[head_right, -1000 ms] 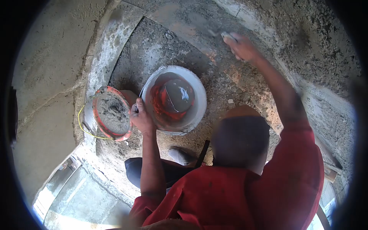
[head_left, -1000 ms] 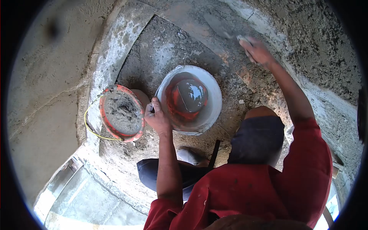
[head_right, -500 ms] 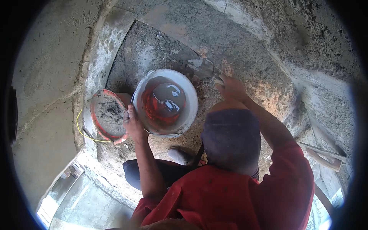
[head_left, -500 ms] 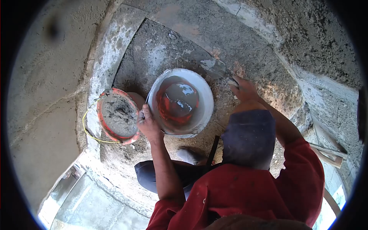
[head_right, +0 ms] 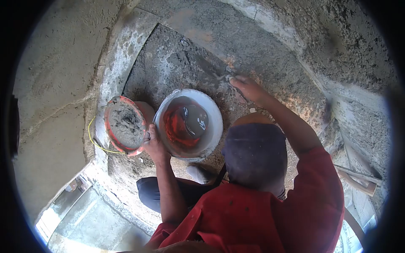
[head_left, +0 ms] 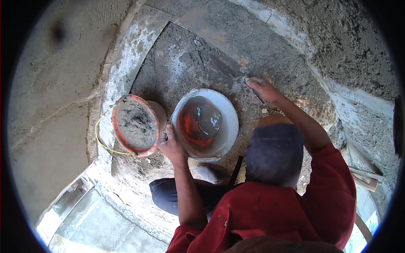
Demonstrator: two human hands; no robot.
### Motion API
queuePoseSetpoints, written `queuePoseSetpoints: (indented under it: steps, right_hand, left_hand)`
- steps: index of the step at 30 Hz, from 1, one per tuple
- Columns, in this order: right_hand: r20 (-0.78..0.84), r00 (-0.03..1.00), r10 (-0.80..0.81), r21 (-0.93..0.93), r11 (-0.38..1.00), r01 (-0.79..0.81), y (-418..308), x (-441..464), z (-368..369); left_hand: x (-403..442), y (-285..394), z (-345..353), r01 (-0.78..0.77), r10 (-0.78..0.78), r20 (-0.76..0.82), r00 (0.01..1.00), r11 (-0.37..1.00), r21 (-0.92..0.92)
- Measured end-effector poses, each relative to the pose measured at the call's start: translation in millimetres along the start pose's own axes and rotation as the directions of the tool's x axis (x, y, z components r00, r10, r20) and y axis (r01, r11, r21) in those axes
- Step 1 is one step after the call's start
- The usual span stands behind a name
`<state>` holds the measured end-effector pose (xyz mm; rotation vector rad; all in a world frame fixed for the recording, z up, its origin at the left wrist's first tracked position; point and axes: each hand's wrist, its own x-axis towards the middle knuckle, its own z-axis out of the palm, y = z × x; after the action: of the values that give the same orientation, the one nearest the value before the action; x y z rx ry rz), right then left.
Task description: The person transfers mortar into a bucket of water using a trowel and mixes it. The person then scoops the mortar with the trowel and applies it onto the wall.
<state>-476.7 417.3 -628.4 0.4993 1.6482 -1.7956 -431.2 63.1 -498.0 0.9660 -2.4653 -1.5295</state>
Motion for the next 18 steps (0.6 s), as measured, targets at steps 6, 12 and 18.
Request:
queuePoseSetpoints:
  steps: [6, 12, 18]
  right_hand:
    - [0.135, 0.99, -0.032, 0.017, 0.999, 0.03, -8.5, 39.7, 8.3]
    - [-0.043, 0.96, -0.276, -0.667, 0.724, 0.178, 23.2, -54.3, -32.6]
    - [-0.126, 0.988, -0.09, -0.798, 0.6, -0.047, 76.7, -184.8, -119.1]
  left_hand:
    - [12.8, -2.5, -6.2, 0.148, -0.135, 0.117, 0.984, 0.983, -0.112]
    - [23.7, 3.8, 7.3, 0.265, -0.212, 0.181, 0.96, 0.897, -0.353]
    - [34.0, 42.6, 43.4, 0.318, -0.234, 0.244, 0.941, 0.857, -0.405]
